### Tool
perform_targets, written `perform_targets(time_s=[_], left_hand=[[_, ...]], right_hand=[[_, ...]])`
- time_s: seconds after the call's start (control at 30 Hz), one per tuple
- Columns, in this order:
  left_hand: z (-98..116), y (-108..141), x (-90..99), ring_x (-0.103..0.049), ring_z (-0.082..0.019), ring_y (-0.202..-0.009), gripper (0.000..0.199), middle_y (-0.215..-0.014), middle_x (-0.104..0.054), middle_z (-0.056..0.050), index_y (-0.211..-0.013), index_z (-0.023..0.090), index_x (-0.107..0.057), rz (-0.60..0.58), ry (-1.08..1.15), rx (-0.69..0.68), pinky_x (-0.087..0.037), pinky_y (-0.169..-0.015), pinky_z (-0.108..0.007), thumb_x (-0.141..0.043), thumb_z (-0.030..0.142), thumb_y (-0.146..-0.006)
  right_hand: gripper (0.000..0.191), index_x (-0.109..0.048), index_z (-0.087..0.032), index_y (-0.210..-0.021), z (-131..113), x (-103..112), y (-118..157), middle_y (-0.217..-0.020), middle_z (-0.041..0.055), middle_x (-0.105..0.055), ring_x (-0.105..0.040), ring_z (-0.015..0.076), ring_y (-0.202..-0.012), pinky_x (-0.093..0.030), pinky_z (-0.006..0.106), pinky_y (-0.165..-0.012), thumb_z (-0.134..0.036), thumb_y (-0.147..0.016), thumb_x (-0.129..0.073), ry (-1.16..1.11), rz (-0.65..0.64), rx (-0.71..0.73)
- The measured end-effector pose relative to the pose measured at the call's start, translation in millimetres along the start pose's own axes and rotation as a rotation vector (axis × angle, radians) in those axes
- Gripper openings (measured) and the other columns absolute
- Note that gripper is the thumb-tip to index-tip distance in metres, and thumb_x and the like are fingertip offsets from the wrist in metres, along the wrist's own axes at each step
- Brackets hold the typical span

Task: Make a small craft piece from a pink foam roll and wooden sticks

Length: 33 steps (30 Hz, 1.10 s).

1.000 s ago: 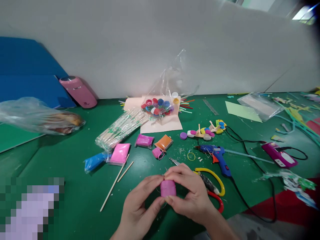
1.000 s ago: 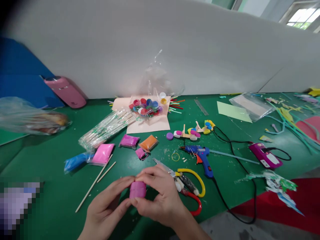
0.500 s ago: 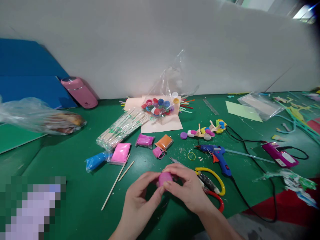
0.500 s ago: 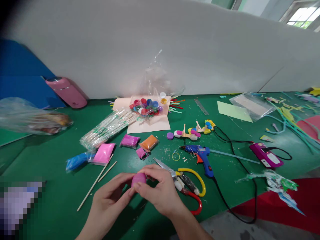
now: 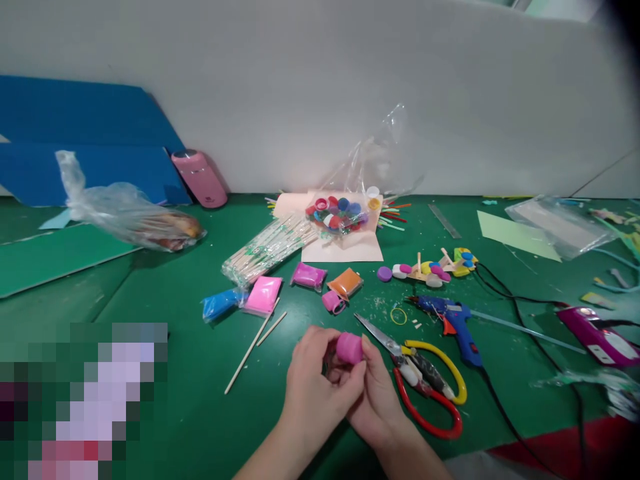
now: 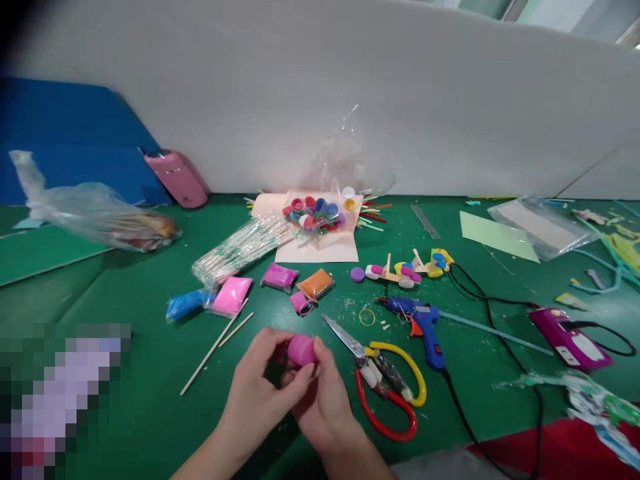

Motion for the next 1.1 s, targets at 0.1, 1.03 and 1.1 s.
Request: perform_targets(time_s=[0.1, 1.03, 1.1], left_hand=[[0.0, 3.3, -2.7, -0.051, -0.018, -0.071, 0.020, -0.077, -0.052, -0.004, -0.085, 0.016, -0.053, -0.004, -0.037, -0.016, -0.043, -0.065, -0.034, -0.058, 0.024, -0.067], [-10.9, 9.0, 17.7, -0.058, -0.018, -0.087, 0.026, -0.092, -0.060, -0.005, -0.092, 0.019, -0.050, 0.029, 0.077, -0.196, -0.048, -0.076, -0.031, -0.052, 0.008, -0.069], [-10.2, 9.1, 16.5, -0.058, -0.017, -0.087, 0.026, -0.093, -0.061, -0.006, -0.092, 0.019, -0.049, 0.028, 0.068, -0.208, -0.048, -0.076, -0.031, -0.052, 0.008, -0.069]], right_hand=[[0.046, -0.063, -0.016, -0.079, 16.0, 0.6, 1.3, -0.049, 0.0011, -0.053, -0.051, 0.0144, -0.042, -0.046, 0.029, -0.046, -0.045, -0.087, -0.027, -0.124, 0.009, -0.147], [0.043, -0.050, -0.027, -0.115, -28.8, 13.0, 4.2, -0.117, 0.0065, -0.050, -0.052, 0.0184, -0.091, -0.044, 0.030, -0.075, -0.025, -0.074, -0.061, 0.352, -0.091, 0.116], [0.040, -0.051, -0.027, -0.114, -34.7, 13.8, 4.3, -0.115, 0.0066, -0.052, -0.053, 0.0186, -0.090, -0.044, 0.030, -0.074, -0.024, -0.075, -0.059, 0.468, -0.108, 0.159]])
Point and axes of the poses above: each hand's wrist, its own y-axis away from the middle knuckle, its own x-axis out of the back of the hand, z = x × y, the point moved 10 cm from there along -y, towards the middle knuckle
